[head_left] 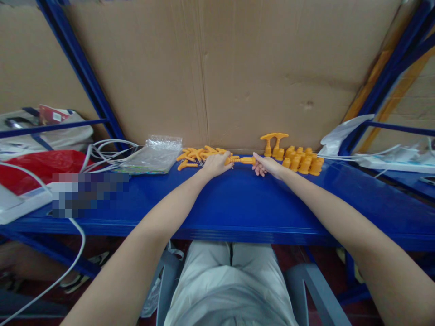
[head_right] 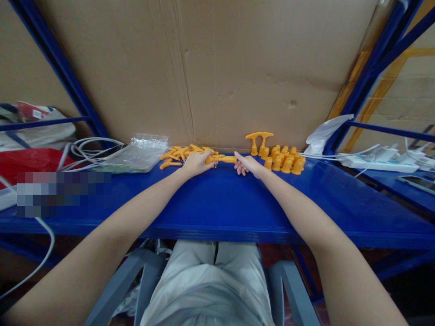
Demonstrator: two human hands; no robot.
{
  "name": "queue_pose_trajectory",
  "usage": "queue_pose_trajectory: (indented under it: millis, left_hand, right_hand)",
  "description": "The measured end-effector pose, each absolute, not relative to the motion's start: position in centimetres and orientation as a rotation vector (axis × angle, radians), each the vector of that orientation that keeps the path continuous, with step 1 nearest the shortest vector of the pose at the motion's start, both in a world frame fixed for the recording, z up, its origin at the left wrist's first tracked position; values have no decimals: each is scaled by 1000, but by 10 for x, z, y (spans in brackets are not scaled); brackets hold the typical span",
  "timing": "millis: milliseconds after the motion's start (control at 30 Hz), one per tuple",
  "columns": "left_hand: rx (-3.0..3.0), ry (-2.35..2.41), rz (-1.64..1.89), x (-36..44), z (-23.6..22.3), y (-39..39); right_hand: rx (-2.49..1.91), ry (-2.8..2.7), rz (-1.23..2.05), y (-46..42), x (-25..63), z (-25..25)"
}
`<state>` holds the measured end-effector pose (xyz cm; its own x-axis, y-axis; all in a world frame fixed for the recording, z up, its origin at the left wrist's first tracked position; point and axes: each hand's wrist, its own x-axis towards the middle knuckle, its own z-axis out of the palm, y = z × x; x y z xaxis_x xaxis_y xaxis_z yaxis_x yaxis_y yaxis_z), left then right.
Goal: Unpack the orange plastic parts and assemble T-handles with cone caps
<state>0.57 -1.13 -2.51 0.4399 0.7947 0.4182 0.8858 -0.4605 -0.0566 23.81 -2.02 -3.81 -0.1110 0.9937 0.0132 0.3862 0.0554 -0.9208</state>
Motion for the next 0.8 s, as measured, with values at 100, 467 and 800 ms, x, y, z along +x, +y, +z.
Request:
queue_pose_trajectory:
  millis: [100,467,800]
  left_hand:
    - [-2419,-1457,-502,6,-25,-10]
    - [-2399,-1485,-484,4,-23,-10]
    - [-2403,-1442,-521,3,-27,-8]
  right_hand:
    - [-1445,-1593,1055,-21,237,-37]
    - [-1295,-1590,1004,-16,249,-46]
    - [-1307,-1607,1032,-22,245,-42]
